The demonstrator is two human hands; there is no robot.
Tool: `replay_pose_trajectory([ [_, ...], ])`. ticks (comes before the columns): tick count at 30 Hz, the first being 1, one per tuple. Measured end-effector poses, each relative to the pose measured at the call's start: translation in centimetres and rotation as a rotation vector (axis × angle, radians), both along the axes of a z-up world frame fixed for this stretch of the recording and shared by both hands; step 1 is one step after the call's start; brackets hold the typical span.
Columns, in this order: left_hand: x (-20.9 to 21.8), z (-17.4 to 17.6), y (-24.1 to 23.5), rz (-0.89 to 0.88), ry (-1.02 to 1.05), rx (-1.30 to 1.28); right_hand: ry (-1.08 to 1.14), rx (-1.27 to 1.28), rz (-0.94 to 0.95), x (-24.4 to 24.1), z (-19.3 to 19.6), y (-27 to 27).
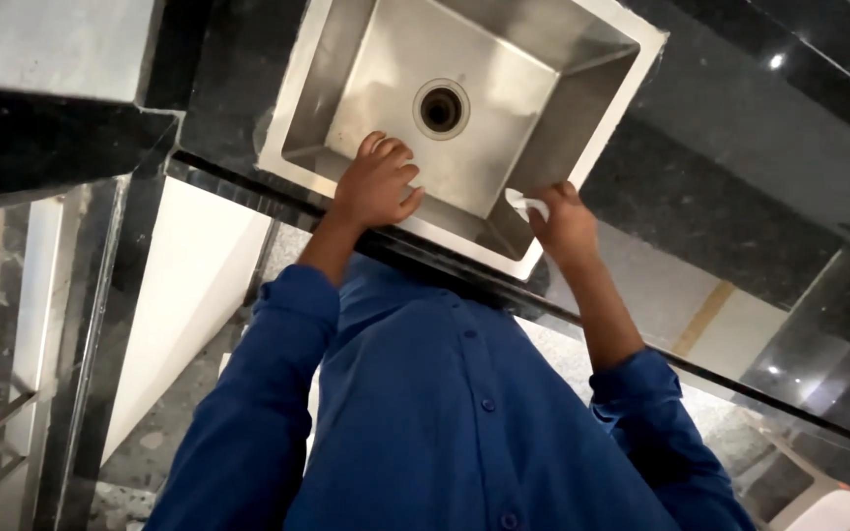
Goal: Wiping and cleaning the surfaces of kitchen cabinets and wall tiles using a cloth.
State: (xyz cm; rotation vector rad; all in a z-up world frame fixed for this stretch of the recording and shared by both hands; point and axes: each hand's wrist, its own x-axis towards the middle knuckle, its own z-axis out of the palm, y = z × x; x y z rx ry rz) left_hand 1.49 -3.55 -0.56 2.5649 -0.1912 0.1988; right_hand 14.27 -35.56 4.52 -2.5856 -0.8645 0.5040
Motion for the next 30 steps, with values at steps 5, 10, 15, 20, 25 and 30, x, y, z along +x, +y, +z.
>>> replay_pose_trajectory([
  [5,0.1,0.3,0.2,0.015,-0.011,-0.004,0.208,0.045,-0.065,-1.5,1.5,-1.0],
  [10,0.0,0.2,0.3,0.017,-0.022,-0.018,0.374,0.196,-0.184,-1.4,-0.4,-2.7],
  [15,0.1,-0.9,0.0,-0.017,-0.046,-0.043,0.679,0.693,-0.568,1.4,-2.0,-4.1],
  [20,-0.6,0.0,-0.3,0.039,-0.092,-0.051,0.824,0.541,-0.470,-0.9,-4.0,-4.7],
  [25,-1.1,4.5,0.3,0.123,-0.149,-0.146,1.177,0.711,-0.596,-3.9,-0.1,2.5],
  [30,-3.6,4.6,2.6,0.459,-0.032,-0.097,0.882,0.594,-0.440,-5.6,0.4,8.4],
])
